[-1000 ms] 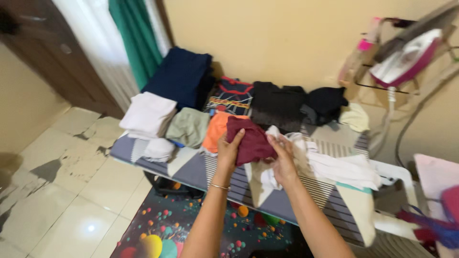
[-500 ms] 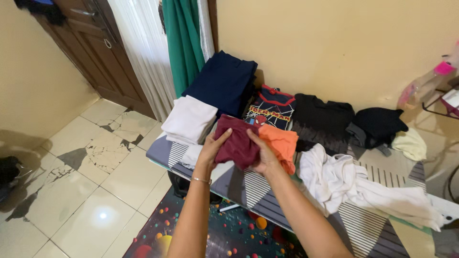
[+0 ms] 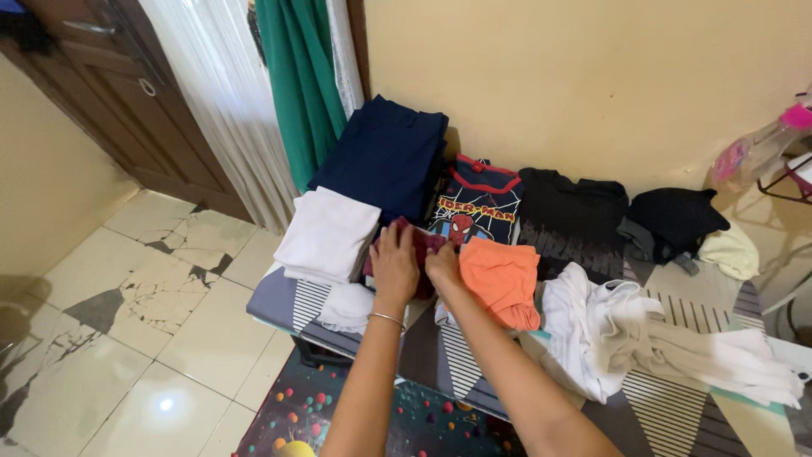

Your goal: The person folds multiple pieces of clean clothing on an ironing board. They handle shirts, shorts, and underwear, smoothing and folding each item by hand, then stacking them in neat piles on the board.

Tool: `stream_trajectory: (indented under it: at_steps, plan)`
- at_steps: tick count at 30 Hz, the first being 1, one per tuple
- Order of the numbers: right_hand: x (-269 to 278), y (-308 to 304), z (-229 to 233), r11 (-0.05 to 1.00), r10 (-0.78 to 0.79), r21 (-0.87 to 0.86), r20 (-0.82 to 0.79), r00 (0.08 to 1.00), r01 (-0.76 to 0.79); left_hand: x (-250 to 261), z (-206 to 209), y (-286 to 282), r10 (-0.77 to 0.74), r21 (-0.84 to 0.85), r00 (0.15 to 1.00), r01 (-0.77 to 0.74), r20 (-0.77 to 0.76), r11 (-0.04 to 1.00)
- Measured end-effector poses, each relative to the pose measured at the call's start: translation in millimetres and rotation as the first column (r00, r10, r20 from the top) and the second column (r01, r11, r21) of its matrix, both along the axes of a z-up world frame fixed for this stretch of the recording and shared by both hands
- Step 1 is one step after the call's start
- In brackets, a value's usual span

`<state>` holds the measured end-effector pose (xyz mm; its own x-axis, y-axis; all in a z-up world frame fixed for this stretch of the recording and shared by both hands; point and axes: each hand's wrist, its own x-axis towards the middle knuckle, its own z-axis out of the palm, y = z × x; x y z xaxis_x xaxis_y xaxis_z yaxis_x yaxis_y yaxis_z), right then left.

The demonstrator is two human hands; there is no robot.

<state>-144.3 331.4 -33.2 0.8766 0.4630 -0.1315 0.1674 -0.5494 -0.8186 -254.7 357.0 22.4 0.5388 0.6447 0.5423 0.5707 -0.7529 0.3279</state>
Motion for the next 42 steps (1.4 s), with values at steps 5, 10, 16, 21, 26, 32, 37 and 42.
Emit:
stream_trajectory:
  at_steps: [5, 10, 16, 21, 26, 32, 37, 42]
  plan:
    - [-12.5, -10.6, 14.2, 0.941, 0.008, 0.293, 0.477, 0.879, -0.168, 2.6, -40.4, 3.9, 0.051, -0.039, 0.983, -0.059, -0.177, 0.998]
    - [-37.1, -52.4, 64.4, 0.850, 0.106, 0.380, 0.553, 0.826, -0.364, 3.7, -40.2, 7.6, 0.062, -0.079, 0.976, -0.080, -0.210, 0.994]
    - [-19.6, -134.2, 112.8, 0.861, -0.065, 0.458, 0.534, 0.843, -0.224, 33.9, 5.8, -24.5, 0.103, -0.187, 0.981, -0.133, -0.162, 0.973]
    - [23.8, -213.5, 108.2, 0.990, -0.141, 0.096, 0.681, 0.718, 0.103, 70.2, 48.6, -95.0, -0.062, -0.179, 0.960, 0.114, 0.272, 0.977]
    - [65.6, -283.3, 56.3, 0.902, 0.105, -0.414, 0.490, 0.866, 0.124, 98.1, 52.1, -179.6, -0.463, -0.244, 0.812, 0.559, 0.357, 0.792]
    - [138.8, -342.7, 64.6, 0.902, -0.005, 0.409, 0.330, 0.944, -0.138, 115.2, 46.1, -249.6, -0.605, -0.488, 0.727, 0.677, 0.325, 0.551]
    - [157.2, -376.4, 144.0, 0.457, 0.393, 0.888, -0.247, 0.886, 0.045, 132.0, 50.5, -289.9, -0.560, -0.628, 0.810, 0.530, 0.176, 0.570]
    - [156.4, -406.0, 207.2, 0.462, 0.363, 0.886, -0.164, 0.917, -0.024, 150.1, 55.0, -304.4, -0.361, -0.509, 0.506, 0.856, 0.783, 0.095]
